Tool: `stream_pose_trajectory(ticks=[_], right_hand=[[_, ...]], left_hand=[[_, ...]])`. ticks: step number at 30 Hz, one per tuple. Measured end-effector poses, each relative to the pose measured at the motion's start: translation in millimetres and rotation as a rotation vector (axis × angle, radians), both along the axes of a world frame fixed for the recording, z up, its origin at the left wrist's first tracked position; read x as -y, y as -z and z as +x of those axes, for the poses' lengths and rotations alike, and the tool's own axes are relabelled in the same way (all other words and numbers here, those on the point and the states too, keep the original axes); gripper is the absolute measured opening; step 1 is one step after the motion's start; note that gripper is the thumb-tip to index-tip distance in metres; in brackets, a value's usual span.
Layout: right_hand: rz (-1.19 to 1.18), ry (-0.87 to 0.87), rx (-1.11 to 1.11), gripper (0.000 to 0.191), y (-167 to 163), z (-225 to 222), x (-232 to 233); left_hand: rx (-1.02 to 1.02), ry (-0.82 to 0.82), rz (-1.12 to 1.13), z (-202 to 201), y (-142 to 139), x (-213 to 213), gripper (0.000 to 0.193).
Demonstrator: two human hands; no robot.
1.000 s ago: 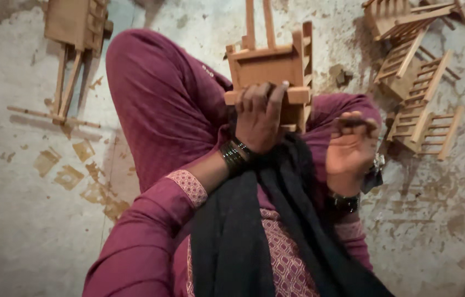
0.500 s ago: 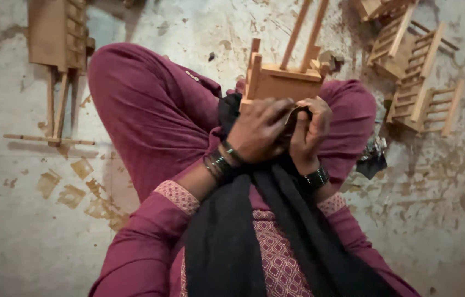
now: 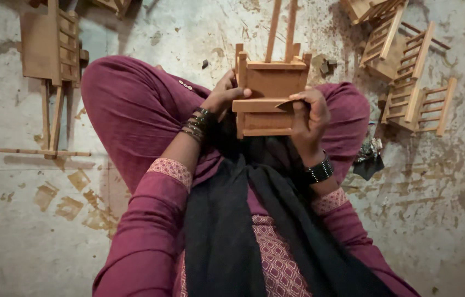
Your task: The person sits on the floor holding a small wooden chair on their lap and sands its surfaces with sandpaper, rubbing the seat, backrest and edges, then sets the chair aside and picks up another chair to sand.
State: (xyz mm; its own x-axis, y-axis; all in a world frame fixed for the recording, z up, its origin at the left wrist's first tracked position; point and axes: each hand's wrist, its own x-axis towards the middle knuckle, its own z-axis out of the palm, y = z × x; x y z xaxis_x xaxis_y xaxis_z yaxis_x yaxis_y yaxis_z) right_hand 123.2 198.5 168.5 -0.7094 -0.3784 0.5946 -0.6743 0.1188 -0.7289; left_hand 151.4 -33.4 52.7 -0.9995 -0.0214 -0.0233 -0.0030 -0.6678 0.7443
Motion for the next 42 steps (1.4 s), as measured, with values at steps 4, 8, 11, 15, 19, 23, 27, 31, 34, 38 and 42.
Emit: stream_pose_trajectory(ticks=[4,8,11,15,19,23,27,31,34,38,42], right_hand=[[-0.137,0.023,0.036,0.006,-4.0,-19.0,4.9],[0.057,0.313,-0.216,0.008,-21.9,-32.9,4.8],[0.348,0.363,-0.454,0.006,-39.8,-27.8,14.7],[0.435,0.232,-0.394,0.007,-47.4,12.2,58.4],[0.27,-0.047,-0.333,0.008,-47.8,40.0,77.6],[0.278,0.329,-0.441,0.006,-58.1,14.3,39.2],[0.418,0.368,-0.437,0.007,-56.9,-10.2,28.4],[0.392,0.265,-0.337,0.01,-45.6,6.2,59.1],[0.392,0.131,-0.427,0.013,-45.8,22.4,59.5],[0.14,0.129,-0.145,0.007,-56.2,15.3,33.2],[0.245,0.223,0.064,0.013,-65.9,1.2,26.4]], left_hand=[[-0.052,-0.143,-0.036,13.1,-5.5,-1.3,0.087],[-0.063,-0.16,-0.013,19.1,4.3,-2.4,0.09],[-0.052,-0.182,-0.06,10.6,22.8,-5.2,0.096],[-0.107,-0.184,-0.138,3.3,37.8,-5.7,0.104],[-0.17,-0.18,-0.084,10.3,38.3,-4.3,0.107],[-0.136,-0.157,-0.105,14.1,42.2,-4.4,0.105],[-0.016,-0.167,-0.211,4.4,46.9,-5.2,0.103],[-0.079,-0.194,-0.209,3.3,38.6,-3.3,0.101],[-0.094,-0.161,-0.118,10.6,29.3,-3.8,0.101],[-0.118,-0.137,-0.133,10.9,26.4,-6.1,0.101],[-0.051,-0.184,-0.218,5.2,34.6,-5.5,0.096]])
